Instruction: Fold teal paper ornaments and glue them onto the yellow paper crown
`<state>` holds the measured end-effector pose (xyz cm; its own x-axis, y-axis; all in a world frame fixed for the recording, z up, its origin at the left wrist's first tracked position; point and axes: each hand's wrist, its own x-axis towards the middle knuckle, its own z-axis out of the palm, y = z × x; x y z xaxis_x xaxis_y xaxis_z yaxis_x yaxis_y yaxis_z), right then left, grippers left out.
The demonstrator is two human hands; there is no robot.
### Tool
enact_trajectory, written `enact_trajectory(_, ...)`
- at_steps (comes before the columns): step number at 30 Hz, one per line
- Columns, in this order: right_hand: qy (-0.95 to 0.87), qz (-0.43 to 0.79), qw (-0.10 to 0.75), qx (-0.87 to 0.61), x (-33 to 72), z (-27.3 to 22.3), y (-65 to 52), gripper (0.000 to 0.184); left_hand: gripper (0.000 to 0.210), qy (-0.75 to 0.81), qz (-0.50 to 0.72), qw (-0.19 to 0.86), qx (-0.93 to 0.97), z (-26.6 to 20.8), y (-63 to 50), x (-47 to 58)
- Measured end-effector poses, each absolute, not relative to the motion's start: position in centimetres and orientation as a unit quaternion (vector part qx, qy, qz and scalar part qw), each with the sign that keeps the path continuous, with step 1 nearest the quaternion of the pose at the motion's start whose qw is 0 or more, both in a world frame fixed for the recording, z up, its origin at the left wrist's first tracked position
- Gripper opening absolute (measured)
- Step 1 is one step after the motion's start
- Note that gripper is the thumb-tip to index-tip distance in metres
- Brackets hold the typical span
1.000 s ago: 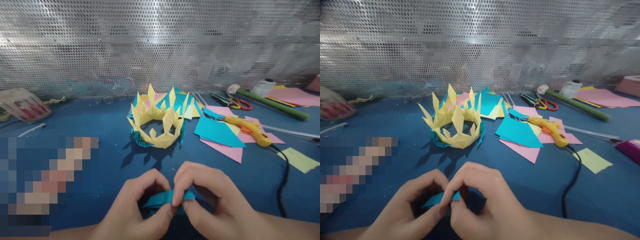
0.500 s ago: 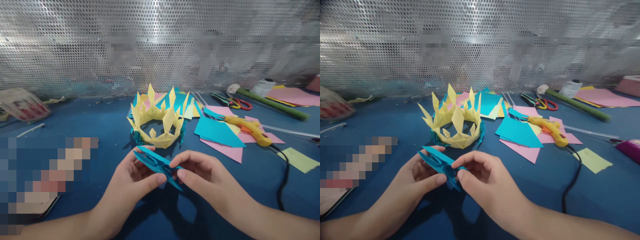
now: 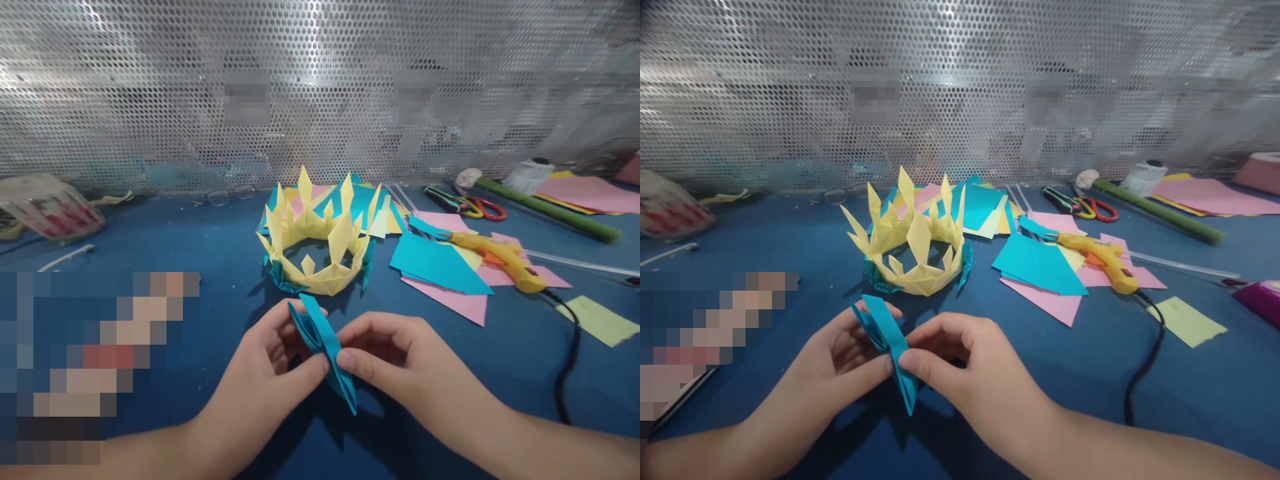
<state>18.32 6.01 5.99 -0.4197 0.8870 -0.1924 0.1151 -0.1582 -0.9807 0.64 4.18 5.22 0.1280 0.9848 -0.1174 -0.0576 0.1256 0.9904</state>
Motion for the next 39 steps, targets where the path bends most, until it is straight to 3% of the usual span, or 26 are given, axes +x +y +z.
enact_trajectory(4,-0.605,0.575,0.306,-0.458,18.43,5.88,5.82,0.011,0.018,0.480,0.448,0.570,0.493,4.97,4.17,0.41)
enact_trajectory(14,-0.601,0.607,0.299,-0.426,18.29,5.71,5.67,0.011,0.024,0.488,0.442,0.553,0.511,4.81,4.19,0.60)
enact_trajectory(19,-0.600,0.612,0.315,-0.408,18.54,5.73,5.51,0.023,0.005,0.491,0.415,0.542,0.542,4.99,3.93,0.55)
enact_trajectory(25,-0.700,0.549,0.267,-0.370,19.06,5.57,5.33,0.040,0.009,0.439,0.400,0.617,0.517,5.21,3.46,0.61)
enact_trajectory(31,-0.752,0.534,0.194,-0.334,19.10,5.54,5.33,0.032,0.009,0.420,0.367,0.620,0.551,5.30,3.36,0.49)
enact_trajectory(39,-0.736,0.554,0.238,-0.309,18.97,5.88,5.39,0.028,0.025,0.469,0.348,0.577,0.571,4.85,3.96,0.36)
